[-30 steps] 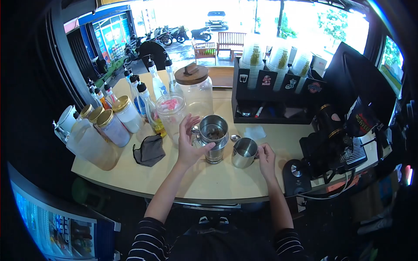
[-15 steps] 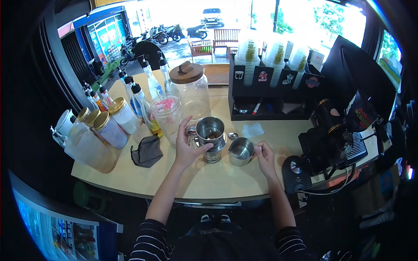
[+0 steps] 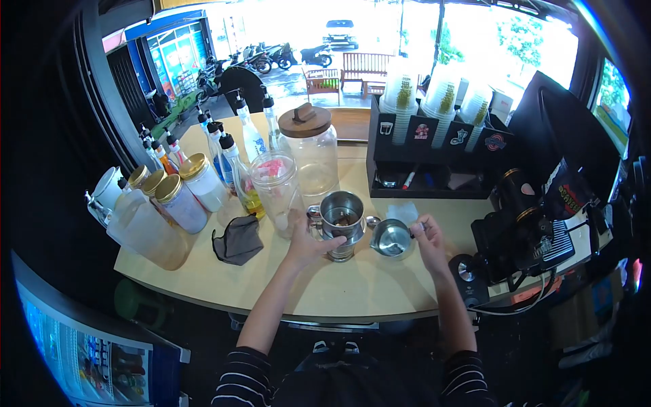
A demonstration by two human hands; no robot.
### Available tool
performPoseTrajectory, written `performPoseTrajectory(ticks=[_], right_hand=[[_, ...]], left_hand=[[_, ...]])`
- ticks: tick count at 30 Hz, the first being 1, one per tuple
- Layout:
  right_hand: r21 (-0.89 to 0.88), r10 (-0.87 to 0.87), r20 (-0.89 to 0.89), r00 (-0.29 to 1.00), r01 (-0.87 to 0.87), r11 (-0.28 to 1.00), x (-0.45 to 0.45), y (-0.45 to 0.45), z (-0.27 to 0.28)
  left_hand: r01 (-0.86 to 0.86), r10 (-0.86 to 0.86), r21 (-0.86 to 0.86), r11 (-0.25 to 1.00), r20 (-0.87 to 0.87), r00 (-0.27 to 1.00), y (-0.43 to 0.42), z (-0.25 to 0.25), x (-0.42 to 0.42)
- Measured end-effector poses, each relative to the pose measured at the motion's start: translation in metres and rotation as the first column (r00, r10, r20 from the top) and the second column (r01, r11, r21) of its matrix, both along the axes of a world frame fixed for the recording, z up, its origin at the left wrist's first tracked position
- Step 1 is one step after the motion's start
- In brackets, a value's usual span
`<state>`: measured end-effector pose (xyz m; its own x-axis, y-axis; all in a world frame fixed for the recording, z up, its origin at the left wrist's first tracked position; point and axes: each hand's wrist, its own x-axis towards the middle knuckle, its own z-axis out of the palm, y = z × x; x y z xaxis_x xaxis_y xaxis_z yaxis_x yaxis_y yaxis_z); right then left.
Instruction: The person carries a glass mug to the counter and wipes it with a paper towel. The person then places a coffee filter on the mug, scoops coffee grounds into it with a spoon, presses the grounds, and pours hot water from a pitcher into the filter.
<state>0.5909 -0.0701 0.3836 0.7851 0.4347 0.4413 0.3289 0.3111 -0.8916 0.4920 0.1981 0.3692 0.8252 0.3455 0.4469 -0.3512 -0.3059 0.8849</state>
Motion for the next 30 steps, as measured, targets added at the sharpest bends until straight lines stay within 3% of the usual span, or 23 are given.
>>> performPoseTrajectory(ticks=[2, 7, 10, 11, 16, 18, 20, 24, 27, 30], right_hand=[[-0.022, -0.019, -0.007, 1.000, 0.019, 1.000, -0.002, 0.002, 0.034], [-0.095, 0.026, 0.214, 0.977, -0.006, 0.995, 0.004, 0.015, 0.105], [-0.140, 0.088, 0.126, 0.988, -0.071, 0.988, 0.003, 0.026, 0.132], [-0.214, 0.036, 0.212, 0.977, 0.010, 0.977, 0.010, 0.029, 0.134], [-0.254, 0.083, 0.215, 0.973, -0.026, 0.967, 0.002, 0.052, 0.158], [-0.269, 0.111, 0.198, 0.974, -0.055, 0.962, 0.003, 0.057, 0.164], [-0.360, 0.126, 0.308, 0.943, -0.007, 0.933, 0.006, 0.062, 0.166], [-0.387, 0.143, 0.310, 0.940, -0.013, 0.922, -0.002, 0.070, 0.177], [-0.439, 0.149, 0.256, 0.955, -0.022, 0.898, -0.007, 0.075, 0.181], [-0.451, 0.159, 0.401, 0.902, 0.044, 0.891, -0.005, 0.079, 0.181]], left_hand=[[0.086, -0.085, -0.047, 0.995, 0.017, 0.996, -0.004, 0.013, -0.003], [0.155, -0.155, -0.009, 0.988, -0.004, 0.988, -0.003, 0.018, -0.005], [0.124, -0.123, 0.022, 0.992, -0.040, 0.992, -0.005, 0.026, -0.007], [0.120, -0.120, 0.007, 0.993, -0.039, 0.992, -0.006, 0.027, -0.008], [0.118, -0.118, -0.008, 0.993, -0.042, 0.992, -0.007, 0.030, -0.008], [0.062, -0.063, 0.084, 0.994, 0.001, 0.998, -0.006, 0.029, -0.008], [0.091, -0.090, 0.050, 0.995, -0.026, 0.996, -0.005, 0.030, -0.008], [0.145, -0.147, -0.050, 0.988, -0.052, 0.988, -0.008, 0.035, -0.010], [0.142, -0.143, -0.029, 0.990, -0.036, 0.989, -0.006, 0.031, -0.007], [0.150, -0.150, -0.035, 0.988, 0.005, 0.989, -0.005, 0.023, -0.004]])
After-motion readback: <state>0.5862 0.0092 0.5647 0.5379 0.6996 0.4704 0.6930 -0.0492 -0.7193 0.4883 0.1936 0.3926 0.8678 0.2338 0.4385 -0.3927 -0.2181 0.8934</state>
